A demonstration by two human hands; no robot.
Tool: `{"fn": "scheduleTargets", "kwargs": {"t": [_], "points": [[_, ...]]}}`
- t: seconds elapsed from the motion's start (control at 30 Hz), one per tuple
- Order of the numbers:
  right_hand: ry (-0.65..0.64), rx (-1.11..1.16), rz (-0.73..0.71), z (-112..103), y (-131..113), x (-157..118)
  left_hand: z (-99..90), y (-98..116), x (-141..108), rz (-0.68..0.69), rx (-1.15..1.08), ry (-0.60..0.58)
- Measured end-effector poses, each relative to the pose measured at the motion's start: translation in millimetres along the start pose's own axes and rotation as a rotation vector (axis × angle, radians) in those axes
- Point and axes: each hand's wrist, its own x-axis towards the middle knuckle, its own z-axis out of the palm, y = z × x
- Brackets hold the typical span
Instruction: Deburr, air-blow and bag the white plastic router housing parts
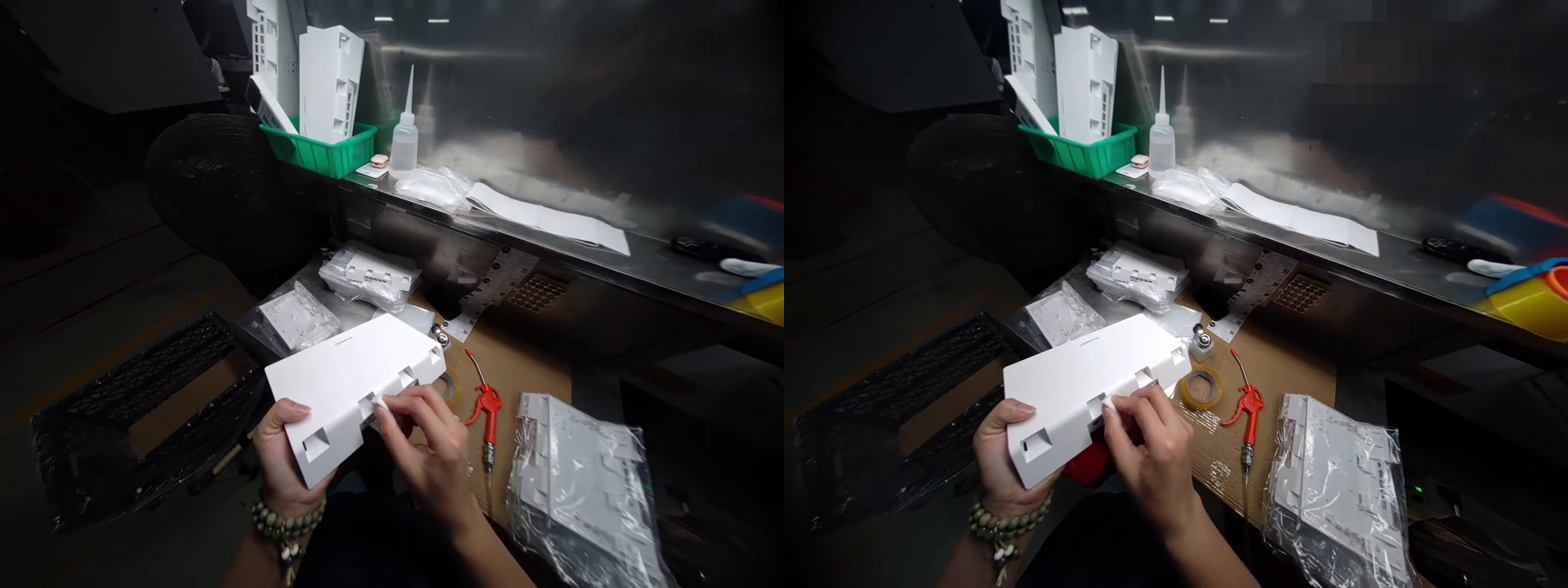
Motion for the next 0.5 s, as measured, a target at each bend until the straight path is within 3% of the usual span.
{"fn": "scheduleTargets", "kwargs": {"t": [0.17, 0.5], "points": [[0.005, 0.023, 0.051, -3, 1, 2, 1.6, -4, 1, 0.003, 0.008, -0.007], [-0.051, 0.075, -0.069, 16, -13, -8, 1.8, -12, 3, 0.025, -0.018, -0.027]]}}
